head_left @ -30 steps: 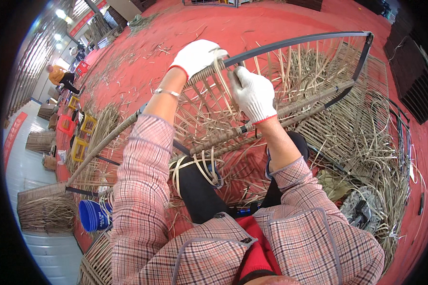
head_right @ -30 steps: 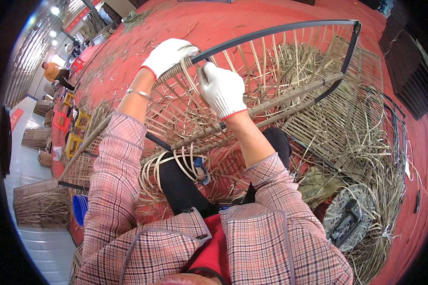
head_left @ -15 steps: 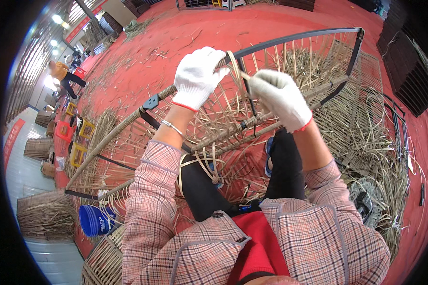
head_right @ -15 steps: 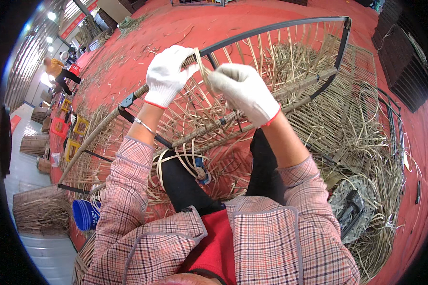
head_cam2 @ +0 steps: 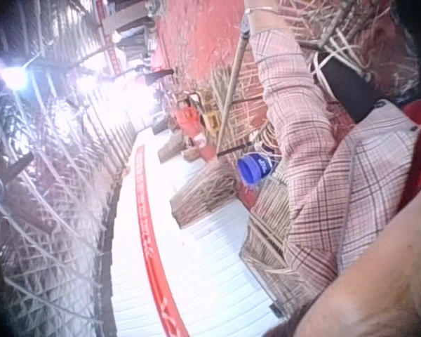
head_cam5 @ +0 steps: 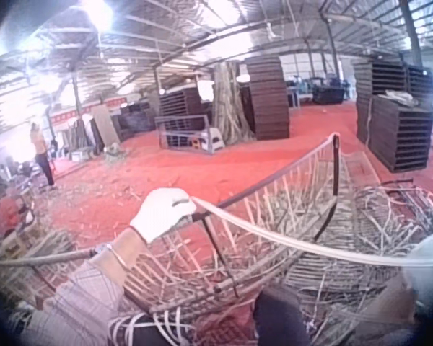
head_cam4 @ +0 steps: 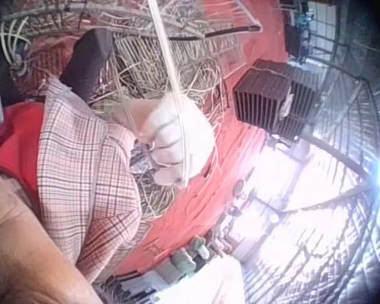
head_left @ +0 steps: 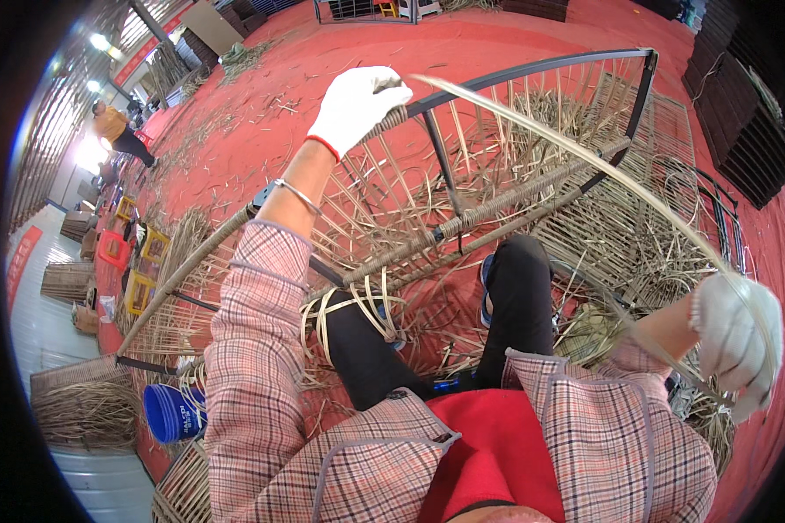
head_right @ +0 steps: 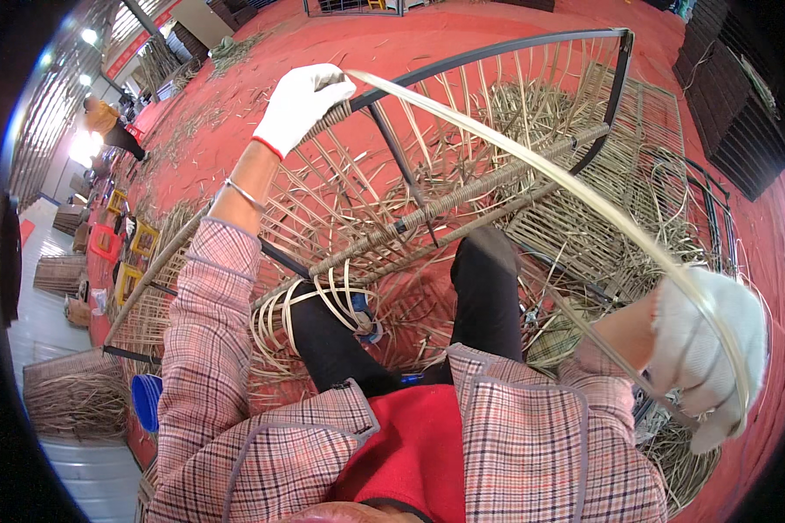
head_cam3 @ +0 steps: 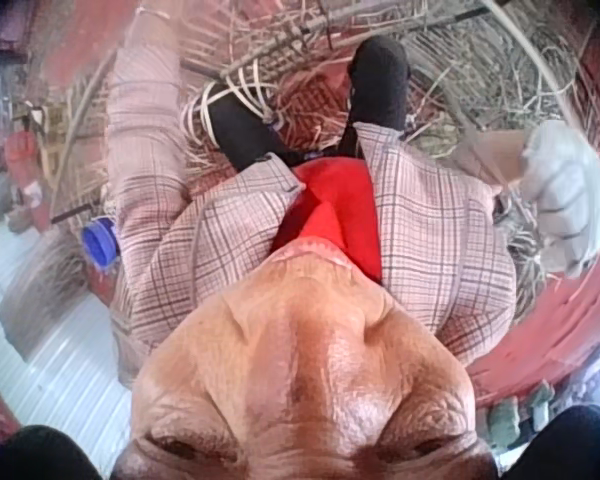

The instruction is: The person weaves thin dried plant strips around a metal frame, threading and wrapping them by hand to build up the basket wall. The person repeatedly picks up new strips, threads them through the frame, and tightens the weave.

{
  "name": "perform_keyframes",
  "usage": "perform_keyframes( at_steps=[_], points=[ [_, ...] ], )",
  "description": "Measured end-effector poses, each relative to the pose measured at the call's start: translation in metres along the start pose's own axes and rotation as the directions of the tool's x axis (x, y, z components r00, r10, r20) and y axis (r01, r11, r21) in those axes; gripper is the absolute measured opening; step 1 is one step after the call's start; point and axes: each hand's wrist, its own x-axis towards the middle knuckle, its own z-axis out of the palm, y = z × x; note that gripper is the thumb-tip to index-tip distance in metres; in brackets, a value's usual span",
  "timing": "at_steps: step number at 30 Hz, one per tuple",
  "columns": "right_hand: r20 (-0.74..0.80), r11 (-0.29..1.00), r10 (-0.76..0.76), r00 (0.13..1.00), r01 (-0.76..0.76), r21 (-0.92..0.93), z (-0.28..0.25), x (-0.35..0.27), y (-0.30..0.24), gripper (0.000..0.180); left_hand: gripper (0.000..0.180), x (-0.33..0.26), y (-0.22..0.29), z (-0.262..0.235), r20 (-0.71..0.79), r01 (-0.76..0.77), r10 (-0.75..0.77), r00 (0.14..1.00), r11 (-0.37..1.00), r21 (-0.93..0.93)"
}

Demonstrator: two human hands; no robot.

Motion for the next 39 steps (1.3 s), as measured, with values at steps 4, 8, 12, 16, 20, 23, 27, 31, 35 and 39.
perform_keyframes(
  at_steps=[4,8,12,16,20,23,27,31,35,39],
  points=[
    [-0.584,0.939,0.228,0.779,-0.334,-0.079,-0.012,-0.053,0.111,0.018,0.030,0.020,-0.005,0.000,0.245,0.204,-0.187,0.951,0.978,-0.048],
    [-0.825,0.762,0.504,0.256,-0.581,0.285,-0.017,-0.061,0.276,0.040,0.028,0.031,-0.013,0.004,0.415,0.311,-0.278,0.866,0.950,-0.014],
    [-0.864,0.879,0.463,0.198,-0.227,0.420,-0.025,-0.023,0.359,0.046,0.031,0.039,-0.030,0.005,0.553,0.407,-0.359,0.751,0.913,0.040],
    [-0.907,0.900,0.392,0.153,-0.267,0.344,-0.039,-0.008,0.382,0.028,0.029,0.046,-0.044,0.017,0.605,0.545,-0.535,0.590,0.816,0.191],
    [-0.982,0.902,0.168,0.086,-0.415,0.119,-0.043,-0.014,0.392,0.021,0.020,0.048,-0.048,0.017,0.727,0.565,-0.495,0.475,0.806,0.179],
    [-0.988,0.880,0.127,0.084,-0.469,0.074,-0.043,-0.014,0.396,0.021,0.018,0.050,-0.047,0.014,0.763,0.499,-0.471,0.443,0.837,0.227],
    [-0.945,0.667,-0.042,0.323,-0.695,-0.267,-0.044,-0.020,0.385,0.019,0.029,0.051,-0.033,0.010,0.651,0.161,-0.507,0.565,0.842,0.516],
    [-0.870,0.223,0.046,0.491,-0.854,-0.470,-0.042,-0.041,0.358,0.020,0.034,0.022,-0.005,-0.005,0.050,0.155,-0.180,0.982,0.935,0.318],
    [-0.839,-0.121,0.178,0.515,-0.834,-0.538,-0.042,-0.072,0.327,0.024,0.030,-0.027,0.015,0.003,-0.011,-0.117,0.133,0.991,0.910,0.399],
    [-0.765,-0.155,0.174,0.620,-0.750,-0.643,-0.035,-0.098,0.320,0.027,0.024,-0.040,0.014,0.019,-0.163,-0.287,0.464,0.870,0.748,0.598]
  ],
)
